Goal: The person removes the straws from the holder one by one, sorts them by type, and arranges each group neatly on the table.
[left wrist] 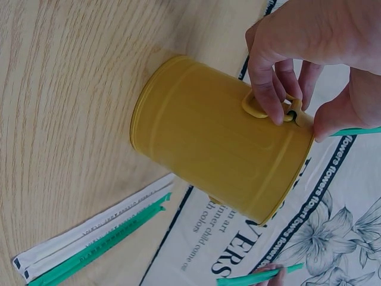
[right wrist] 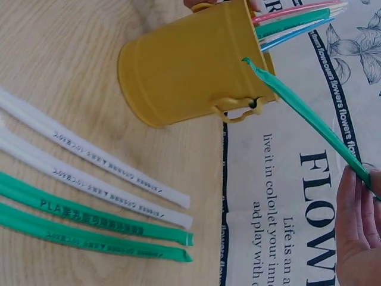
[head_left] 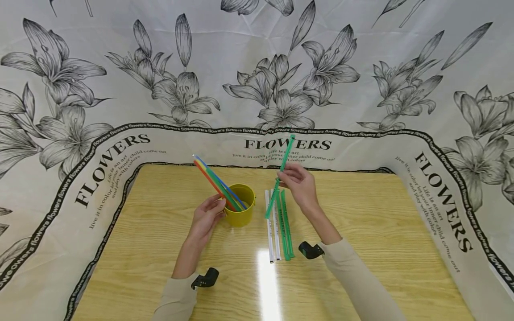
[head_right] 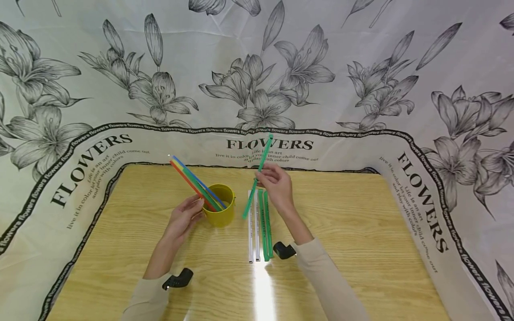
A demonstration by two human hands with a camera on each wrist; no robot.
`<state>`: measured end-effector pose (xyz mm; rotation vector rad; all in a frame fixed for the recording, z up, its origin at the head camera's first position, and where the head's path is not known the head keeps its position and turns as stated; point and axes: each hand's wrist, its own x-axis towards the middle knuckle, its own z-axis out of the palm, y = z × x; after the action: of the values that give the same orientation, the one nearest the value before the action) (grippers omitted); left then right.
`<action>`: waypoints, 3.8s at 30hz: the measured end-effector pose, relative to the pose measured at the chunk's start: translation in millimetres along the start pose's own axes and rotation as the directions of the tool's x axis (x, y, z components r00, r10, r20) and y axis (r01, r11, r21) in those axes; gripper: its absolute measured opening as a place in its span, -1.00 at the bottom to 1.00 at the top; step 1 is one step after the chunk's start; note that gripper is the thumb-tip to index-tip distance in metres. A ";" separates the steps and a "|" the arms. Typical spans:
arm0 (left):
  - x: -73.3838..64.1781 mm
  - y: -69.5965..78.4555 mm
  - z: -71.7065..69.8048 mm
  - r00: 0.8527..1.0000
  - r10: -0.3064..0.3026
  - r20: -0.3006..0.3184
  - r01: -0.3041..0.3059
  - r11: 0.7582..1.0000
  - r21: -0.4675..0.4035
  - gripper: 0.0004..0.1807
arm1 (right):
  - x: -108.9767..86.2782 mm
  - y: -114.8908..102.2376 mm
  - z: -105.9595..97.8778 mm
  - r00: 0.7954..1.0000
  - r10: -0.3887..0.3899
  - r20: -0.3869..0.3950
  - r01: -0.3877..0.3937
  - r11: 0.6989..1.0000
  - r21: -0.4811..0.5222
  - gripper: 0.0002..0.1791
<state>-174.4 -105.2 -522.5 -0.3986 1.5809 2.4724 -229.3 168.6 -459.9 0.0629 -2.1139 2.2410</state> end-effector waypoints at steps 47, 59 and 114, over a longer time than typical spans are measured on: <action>-0.2 2.1 3.9 1.000 0.005 -0.021 -0.005 1.000 -0.001 -0.57 | -40.2 75.9 -54.9 0.982 0.171 -0.079 -0.188 0.927 -0.324 -0.65; -1.0 -0.2 2.1 1.000 0.019 -0.010 -0.019 1.000 0.000 -0.55 | -45.2 94.5 -59.4 0.976 0.203 -0.081 -0.218 0.889 -0.403 -0.67; -0.6 1.8 4.8 0.999 -0.012 -0.039 0.012 1.000 0.006 -0.54 | -6.9 23.3 4.6 0.986 -0.128 0.105 0.159 0.902 -0.401 -0.72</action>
<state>-174.9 -101.5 -518.8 -0.4571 1.5959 2.4648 -224.2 162.5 -483.2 0.2780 -2.4795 1.7009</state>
